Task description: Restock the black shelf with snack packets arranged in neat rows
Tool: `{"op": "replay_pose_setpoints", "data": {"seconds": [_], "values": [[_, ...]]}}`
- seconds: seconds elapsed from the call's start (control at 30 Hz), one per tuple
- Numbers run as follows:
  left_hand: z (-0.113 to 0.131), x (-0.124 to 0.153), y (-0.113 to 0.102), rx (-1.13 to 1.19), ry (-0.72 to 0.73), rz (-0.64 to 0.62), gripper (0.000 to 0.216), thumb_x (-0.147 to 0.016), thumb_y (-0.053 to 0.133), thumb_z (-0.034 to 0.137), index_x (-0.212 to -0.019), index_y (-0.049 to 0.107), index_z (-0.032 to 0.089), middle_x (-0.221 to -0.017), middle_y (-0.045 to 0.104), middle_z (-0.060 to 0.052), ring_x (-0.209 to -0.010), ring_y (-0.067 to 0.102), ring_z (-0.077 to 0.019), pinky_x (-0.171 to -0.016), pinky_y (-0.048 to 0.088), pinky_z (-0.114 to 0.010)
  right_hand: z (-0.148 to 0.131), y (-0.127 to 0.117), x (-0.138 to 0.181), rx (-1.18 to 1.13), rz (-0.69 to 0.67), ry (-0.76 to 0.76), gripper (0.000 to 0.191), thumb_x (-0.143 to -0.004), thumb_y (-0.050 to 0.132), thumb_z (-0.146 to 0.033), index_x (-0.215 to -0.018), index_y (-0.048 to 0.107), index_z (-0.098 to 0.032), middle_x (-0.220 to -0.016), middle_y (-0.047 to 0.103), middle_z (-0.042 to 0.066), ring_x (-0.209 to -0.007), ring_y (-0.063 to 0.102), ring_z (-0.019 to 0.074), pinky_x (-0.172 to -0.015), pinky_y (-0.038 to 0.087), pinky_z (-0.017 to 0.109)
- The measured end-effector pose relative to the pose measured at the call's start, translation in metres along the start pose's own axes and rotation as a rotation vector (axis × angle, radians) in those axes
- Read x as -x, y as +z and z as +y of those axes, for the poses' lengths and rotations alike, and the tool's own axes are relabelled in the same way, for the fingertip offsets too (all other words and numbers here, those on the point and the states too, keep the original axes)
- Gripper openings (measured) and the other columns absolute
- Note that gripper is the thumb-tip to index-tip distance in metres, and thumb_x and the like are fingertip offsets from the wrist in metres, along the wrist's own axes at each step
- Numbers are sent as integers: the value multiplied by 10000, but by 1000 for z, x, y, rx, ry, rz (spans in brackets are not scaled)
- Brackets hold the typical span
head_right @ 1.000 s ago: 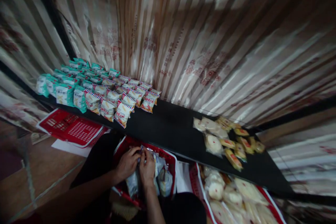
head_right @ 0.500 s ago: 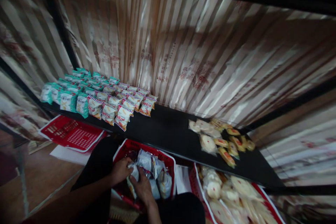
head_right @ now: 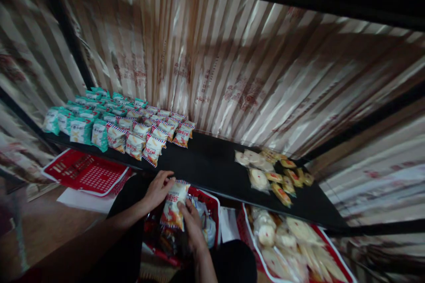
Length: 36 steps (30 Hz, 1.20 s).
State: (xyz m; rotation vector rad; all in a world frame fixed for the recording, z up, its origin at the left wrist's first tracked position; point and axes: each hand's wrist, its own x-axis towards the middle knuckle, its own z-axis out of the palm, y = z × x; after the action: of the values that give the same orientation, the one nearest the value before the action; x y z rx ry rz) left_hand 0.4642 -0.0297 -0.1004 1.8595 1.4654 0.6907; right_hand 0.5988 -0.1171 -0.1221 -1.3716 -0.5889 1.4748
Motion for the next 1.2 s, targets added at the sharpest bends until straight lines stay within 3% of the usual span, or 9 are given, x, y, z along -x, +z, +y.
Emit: {"op": "replay_pose_setpoints", "data": {"seconds": [0.13, 0.3, 0.47, 0.6, 0.7, 0.83, 1.0, 1.1, 1.2], "values": [[-19, 1, 8, 241, -157, -80, 428, -871, 412, 401, -1232, 506, 191, -1095, 623, -62, -972, 603, -167, -839, 457, -264, -1, -3, -5, -131, 182, 23, 528, -596, 724, -451, -1066, 635, -225, -1018, 707, 50, -968, 646, 271, -755, 518, 347], [-32, 12, 21, 540, -294, -198, 660, -855, 477, 430, -1421, 239, 191, -965, 682, -37, -877, 646, -166, -751, 487, -256, 6, 3, -10, -169, 127, 2, 475, -603, 720, -447, -1009, 644, -214, -1044, 698, 64, -1014, 629, 274, -755, 520, 336], [-35, 14, 26, 658, -295, -159, 702, -830, 536, 335, -1426, 210, 158, -1013, 684, -83, -877, 656, -187, -756, 503, -276, 6, 12, -12, -131, 95, 20, 571, -582, 720, -489, -1067, 613, -207, -1030, 700, 75, -967, 648, 294, -735, 526, 371], [-32, 6, 13, 505, -217, -117, 671, -792, 565, 288, -1389, 291, 154, -1081, 669, -84, -954, 637, -192, -835, 488, -290, 2, 14, -16, 20, 56, -47, 550, -651, 661, -552, -1095, 619, -231, -1086, 686, 73, -1004, 636, 280, -799, 515, 379], [-26, -1, 1, 329, -135, -101, 628, -770, 584, 296, -1349, 363, 191, -1114, 657, -50, -1006, 617, -187, -891, 466, -287, -5, 14, -23, 213, 24, -147, 516, -619, 715, -514, -1046, 649, -231, -1105, 681, 67, -1048, 612, 277, -863, 491, 372], [-17, -14, -5, 246, -19, -36, 576, -788, 574, 319, -1328, 397, 226, -1155, 633, -45, -1057, 595, -189, -923, 463, -314, -19, 15, -39, 318, 18, -235, 509, -620, 734, -471, -1027, 647, -180, -1004, 708, 79, -920, 646, 255, -844, 489, 368], [-10, -27, 0, 76, 243, 195, 511, -854, 476, 300, -1342, 394, 171, -1327, 503, -120, -1256, 438, -235, -1055, 368, -444, -41, 19, -80, 249, 97, -327, 494, -607, 725, -495, -967, 630, -169, -930, 717, 72, -814, 652, 226, -758, 503, 333], [-11, -36, 6, -18, 375, 204, 486, -882, 413, 265, -1355, 387, 151, -1386, 452, -122, -1336, 330, -244, -1087, 338, -458, -52, 23, -113, 269, 172, -399, 447, -605, 715, -489, -900, 620, -167, -857, 713, 64, -743, 643, 211, -700, 504, 316], [-16, -48, 13, -67, 361, 161, 495, -877, 400, 242, -1356, 388, 118, -1421, 412, -137, -1363, 282, -261, -1082, 349, -477, -59, 27, -144, 343, 226, -457, 417, -651, 663, -484, -909, 618, -160, -817, 707, 62, -716, 638, 203, -673, 499, 305]]}}
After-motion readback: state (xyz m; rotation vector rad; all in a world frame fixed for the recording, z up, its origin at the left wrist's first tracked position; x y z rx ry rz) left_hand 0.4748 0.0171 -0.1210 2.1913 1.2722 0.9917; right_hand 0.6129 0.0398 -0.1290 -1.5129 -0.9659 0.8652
